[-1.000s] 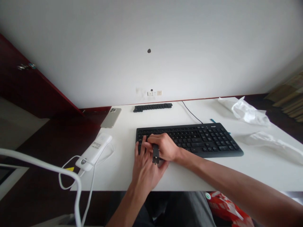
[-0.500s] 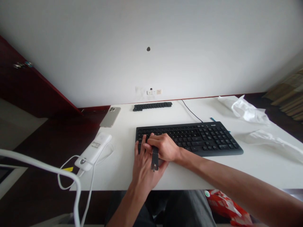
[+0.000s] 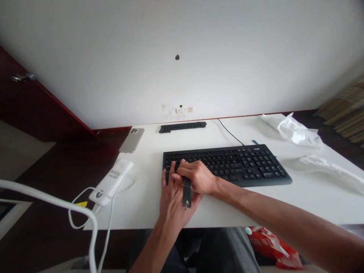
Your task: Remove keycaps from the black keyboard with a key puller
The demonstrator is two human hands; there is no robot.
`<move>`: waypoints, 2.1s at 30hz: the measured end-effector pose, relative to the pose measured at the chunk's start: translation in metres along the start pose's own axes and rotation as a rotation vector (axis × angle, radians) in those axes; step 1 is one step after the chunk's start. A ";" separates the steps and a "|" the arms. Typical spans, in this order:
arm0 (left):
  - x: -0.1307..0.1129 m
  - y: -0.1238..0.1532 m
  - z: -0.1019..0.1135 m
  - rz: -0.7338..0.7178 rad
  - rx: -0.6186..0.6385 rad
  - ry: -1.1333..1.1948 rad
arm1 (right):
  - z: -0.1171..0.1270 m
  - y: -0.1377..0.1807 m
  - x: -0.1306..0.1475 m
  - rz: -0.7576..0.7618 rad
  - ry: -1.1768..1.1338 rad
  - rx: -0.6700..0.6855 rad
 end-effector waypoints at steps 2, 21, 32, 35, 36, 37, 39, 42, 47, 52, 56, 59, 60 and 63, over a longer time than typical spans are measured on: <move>0.000 0.000 0.001 0.001 -0.003 0.004 | 0.000 0.000 -0.001 -0.008 -0.008 0.006; -0.001 0.001 -0.001 0.004 0.011 -0.031 | 0.010 0.002 0.005 0.043 -0.040 -0.109; -0.001 0.000 0.000 -0.008 0.002 -0.086 | 0.009 -0.003 -0.008 -0.144 -0.221 -0.061; 0.002 0.000 -0.003 0.023 0.050 -0.097 | 0.013 -0.003 -0.023 -0.332 -0.342 -0.098; 0.003 0.000 -0.004 0.034 0.072 -0.097 | 0.013 -0.002 -0.029 -0.396 -0.376 -0.115; 0.004 0.000 -0.005 0.042 0.092 -0.096 | 0.014 -0.002 -0.034 -0.456 -0.413 -0.133; 0.004 -0.001 -0.006 0.049 0.122 -0.097 | 0.013 0.001 -0.045 -0.559 -0.492 -0.185; 0.004 -0.002 -0.005 0.050 0.138 -0.100 | 0.015 0.004 -0.057 -0.660 -0.546 -0.301; 0.005 -0.003 -0.003 0.034 0.143 -0.064 | 0.019 0.009 -0.067 -0.733 -0.562 -0.397; 0.014 -0.004 0.005 0.073 0.046 0.088 | 0.032 0.010 -0.073 -0.710 -0.496 -0.431; 0.028 -0.015 0.013 0.127 -0.016 0.171 | 0.040 0.011 -0.081 -0.700 -0.476 -0.448; 0.036 -0.030 0.012 0.148 0.037 0.198 | 0.039 0.012 -0.084 -0.717 -0.522 -0.454; 0.038 -0.034 0.011 0.150 0.063 0.208 | 0.039 0.011 -0.084 -0.719 -0.531 -0.449; 0.042 -0.044 0.008 0.164 0.136 0.233 | 0.037 0.011 -0.083 -0.728 -0.542 -0.429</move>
Point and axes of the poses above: each hand's wrist, its own y-axis away from the middle knuckle, its own z-axis out of the back of the hand, x = y × z, the point moved 7 cm from there along -y, towards the middle knuckle, and after that the axes turned 3 degrees about y, right-handed, at the moved point
